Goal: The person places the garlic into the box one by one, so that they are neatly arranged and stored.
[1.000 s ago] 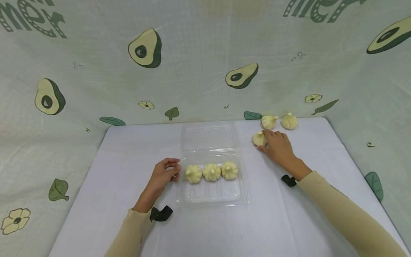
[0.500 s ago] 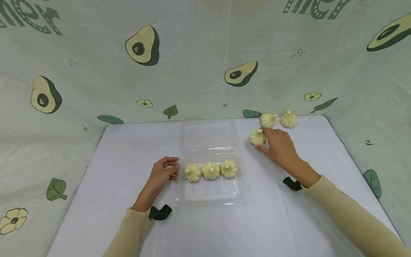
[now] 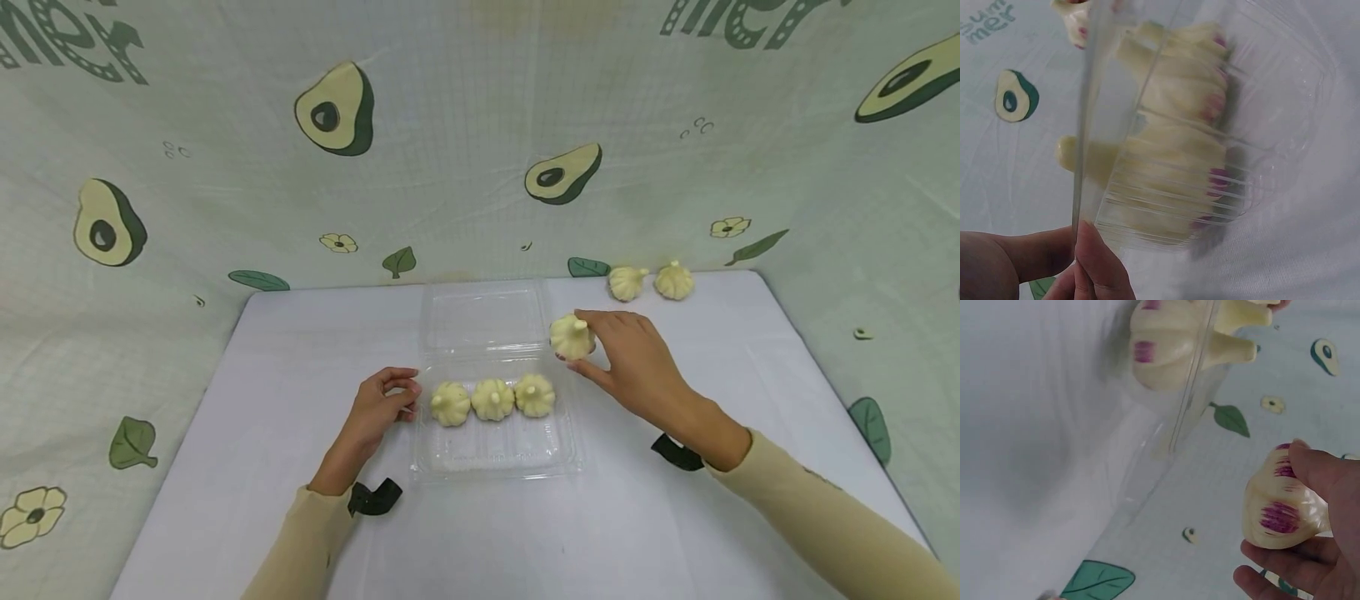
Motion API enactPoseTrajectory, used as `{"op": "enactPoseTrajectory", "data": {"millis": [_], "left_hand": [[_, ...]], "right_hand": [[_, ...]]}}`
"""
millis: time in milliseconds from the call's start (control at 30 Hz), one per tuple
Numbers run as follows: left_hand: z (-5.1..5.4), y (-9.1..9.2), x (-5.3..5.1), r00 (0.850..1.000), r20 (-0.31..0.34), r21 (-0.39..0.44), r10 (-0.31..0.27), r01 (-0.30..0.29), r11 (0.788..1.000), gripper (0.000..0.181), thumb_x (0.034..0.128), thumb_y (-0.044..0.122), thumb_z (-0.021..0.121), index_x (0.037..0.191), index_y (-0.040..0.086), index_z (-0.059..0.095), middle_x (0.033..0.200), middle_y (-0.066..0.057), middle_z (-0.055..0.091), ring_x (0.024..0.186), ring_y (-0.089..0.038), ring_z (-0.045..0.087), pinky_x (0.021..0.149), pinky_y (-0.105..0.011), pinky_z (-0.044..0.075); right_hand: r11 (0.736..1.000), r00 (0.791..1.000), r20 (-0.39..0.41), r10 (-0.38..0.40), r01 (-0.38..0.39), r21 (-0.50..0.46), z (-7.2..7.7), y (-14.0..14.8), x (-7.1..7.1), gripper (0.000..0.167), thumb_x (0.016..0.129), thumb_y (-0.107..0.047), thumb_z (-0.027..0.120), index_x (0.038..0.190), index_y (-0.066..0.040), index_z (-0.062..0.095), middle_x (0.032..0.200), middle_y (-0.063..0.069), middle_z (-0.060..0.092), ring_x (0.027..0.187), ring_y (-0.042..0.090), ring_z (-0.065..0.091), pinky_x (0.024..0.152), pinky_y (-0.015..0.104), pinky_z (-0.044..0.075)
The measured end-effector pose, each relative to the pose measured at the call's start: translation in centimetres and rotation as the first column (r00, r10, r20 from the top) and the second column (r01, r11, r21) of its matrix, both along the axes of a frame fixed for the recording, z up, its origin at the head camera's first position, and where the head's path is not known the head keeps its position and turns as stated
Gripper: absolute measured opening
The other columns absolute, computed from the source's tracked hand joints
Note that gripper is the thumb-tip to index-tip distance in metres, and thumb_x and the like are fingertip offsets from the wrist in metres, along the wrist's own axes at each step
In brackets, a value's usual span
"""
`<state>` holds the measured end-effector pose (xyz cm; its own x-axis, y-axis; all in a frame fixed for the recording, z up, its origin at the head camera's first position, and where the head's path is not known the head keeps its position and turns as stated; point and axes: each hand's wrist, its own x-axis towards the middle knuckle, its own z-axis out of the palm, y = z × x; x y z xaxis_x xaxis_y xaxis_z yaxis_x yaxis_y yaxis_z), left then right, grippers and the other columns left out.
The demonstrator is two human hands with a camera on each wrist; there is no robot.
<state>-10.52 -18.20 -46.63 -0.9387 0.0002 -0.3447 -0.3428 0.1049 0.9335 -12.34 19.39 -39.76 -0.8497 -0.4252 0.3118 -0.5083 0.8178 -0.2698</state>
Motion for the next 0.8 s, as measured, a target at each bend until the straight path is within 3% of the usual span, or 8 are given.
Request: {"op": "enactPoseTrajectory", "data": {"millis": [333, 800], "left_hand": [[0.0, -0.1, 0.1, 1.0, -0.005, -0.007, -0.004, 0.004, 1.0, 0.034, 0.1037, -0.001, 0.064, 0.137, -0.008, 0.058, 0.104, -0.007, 0.063, 0.075, -0.014, 0.063, 0.064, -0.023, 0.059], [0.1, 0.1, 0.1, 1.0, -0.024, -0.004, -0.011, 0.011, 1.0, 0.035, 0.1029, -0.001, 0.065, 0.136, -0.009, 0.057, 0.102, -0.006, 0.063, 0.073, -0.013, 0.063, 0.063, -0.024, 0.059]], "right_hand": [[0.987, 0.986, -0.053, 0.159, -0.16, -0.016, 0.0, -2.8, 2.1, 0.073, 0.086, -0.031, 0.091, 0.144, -0.001, 0.058, 0.136, 0.013, 0.068, 0.122, 0.035, 0.063, 0.109, 0.053, 0.047], [0.937, 0.933, -0.08, 0.35, -0.35, 0.02, -0.4, -6.2, 3.4, 0.07, 0.083, -0.035, 0.093, 0.139, -0.007, 0.061, 0.132, 0.003, 0.068, 0.121, 0.027, 0.063, 0.108, 0.044, 0.049]]}}
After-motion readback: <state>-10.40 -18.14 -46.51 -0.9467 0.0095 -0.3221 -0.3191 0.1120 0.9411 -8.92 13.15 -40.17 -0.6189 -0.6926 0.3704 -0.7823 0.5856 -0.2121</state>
